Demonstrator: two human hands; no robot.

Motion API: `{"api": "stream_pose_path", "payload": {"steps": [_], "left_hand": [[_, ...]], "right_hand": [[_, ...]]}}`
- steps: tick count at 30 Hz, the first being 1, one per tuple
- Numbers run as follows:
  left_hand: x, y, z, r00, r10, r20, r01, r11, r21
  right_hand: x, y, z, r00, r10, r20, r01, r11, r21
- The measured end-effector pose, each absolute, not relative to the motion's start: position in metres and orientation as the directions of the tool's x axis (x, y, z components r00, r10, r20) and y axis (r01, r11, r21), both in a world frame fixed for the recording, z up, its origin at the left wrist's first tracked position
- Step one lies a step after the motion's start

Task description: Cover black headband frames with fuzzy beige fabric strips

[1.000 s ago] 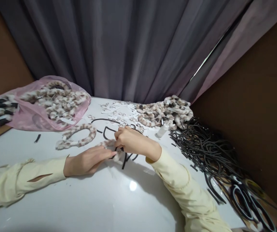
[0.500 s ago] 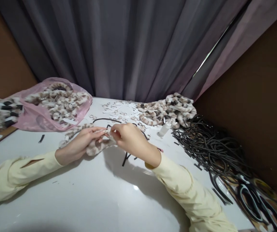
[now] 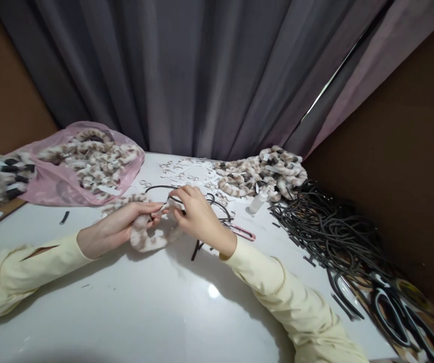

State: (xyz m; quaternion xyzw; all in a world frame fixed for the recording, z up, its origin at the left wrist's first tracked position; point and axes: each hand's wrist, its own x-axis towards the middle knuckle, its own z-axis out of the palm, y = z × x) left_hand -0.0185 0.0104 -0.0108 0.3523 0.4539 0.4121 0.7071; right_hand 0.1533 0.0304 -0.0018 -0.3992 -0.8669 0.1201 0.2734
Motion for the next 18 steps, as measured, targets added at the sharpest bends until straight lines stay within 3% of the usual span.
{"api": "stream_pose_path", "payload": {"steps": [3, 6, 10, 13, 16, 18], "left_hand": [[-0.019, 0.006, -0.009, 0.231, 0.955, -0.184, -0.119, 0.215, 0.969], [-0.020, 0.003, -0.005, 0.204, 0.969, -0.137, -0.028, 0.145, 0.989], [-0.024, 0.008, -0.015, 0.293, 0.949, -0.116, -0.047, 0.135, 0.990], [-0.026, 0.016, -0.035, 0.337, 0.925, -0.176, -0.073, 0.212, 0.975], [-0.028, 0.021, -0.049, 0.483, 0.848, -0.218, -0.100, 0.300, 0.949], [-0.028, 0.023, -0.052, 0.554, 0.802, -0.222, -0.079, 0.317, 0.945]], "right_hand": [[0.158, 0.040, 0.003, -0.622, 0.751, 0.223, 0.454, 0.577, -0.679], [0.162, 0.044, 0.010, -0.643, 0.762, 0.073, 0.408, 0.421, -0.810], [0.166, 0.047, 0.011, -0.620, 0.781, -0.073, 0.399, 0.233, -0.887], [0.171, 0.056, 0.000, -0.665, 0.706, -0.241, 0.350, 0.010, -0.937], [0.175, 0.066, -0.015, -0.687, 0.607, -0.399, 0.278, -0.288, -0.916], [0.176, 0.070, -0.021, -0.680, 0.582, -0.445, 0.252, -0.384, -0.888]]}}
